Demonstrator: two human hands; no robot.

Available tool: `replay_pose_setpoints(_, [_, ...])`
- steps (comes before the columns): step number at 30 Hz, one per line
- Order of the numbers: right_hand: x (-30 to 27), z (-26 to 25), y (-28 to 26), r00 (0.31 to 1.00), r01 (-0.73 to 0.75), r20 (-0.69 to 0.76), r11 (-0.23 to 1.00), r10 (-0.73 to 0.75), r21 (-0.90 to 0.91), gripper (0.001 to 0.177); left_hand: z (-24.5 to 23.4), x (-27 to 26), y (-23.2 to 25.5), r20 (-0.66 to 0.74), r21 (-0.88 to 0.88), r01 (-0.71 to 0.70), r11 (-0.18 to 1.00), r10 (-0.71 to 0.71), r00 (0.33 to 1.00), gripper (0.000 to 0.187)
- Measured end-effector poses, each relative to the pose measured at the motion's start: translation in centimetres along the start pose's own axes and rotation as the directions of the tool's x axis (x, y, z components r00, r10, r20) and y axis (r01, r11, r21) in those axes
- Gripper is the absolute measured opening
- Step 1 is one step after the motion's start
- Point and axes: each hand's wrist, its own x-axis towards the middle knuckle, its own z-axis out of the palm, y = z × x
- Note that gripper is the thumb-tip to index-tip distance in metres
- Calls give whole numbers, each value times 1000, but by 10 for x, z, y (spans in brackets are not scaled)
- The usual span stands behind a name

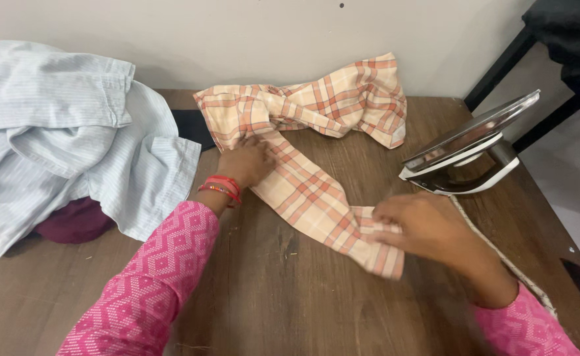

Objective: The person irons a plaid shirt on a wooden table. They smooth the fabric, use an iron on the sleeves and body, and repeatedly reposition the shirt to continue ironing different sections.

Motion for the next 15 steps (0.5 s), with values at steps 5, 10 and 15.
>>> replay_pose_setpoints(5, [-30,-6,64,492,-256,-847,963,204,83,13,18,-73,62,-239,297,-271,916,346,907,67])
replay_pose_setpoints(10, [-18,39,135,262,51,-876,901,404,431,42,55,-134,132,-167,38,-552,833,549,819,65])
replay_pose_setpoints(15, [-7,73,146,395,163,-550,533,736,830,35,60,-119,125,-282,-212,-536,817,474,834,62])
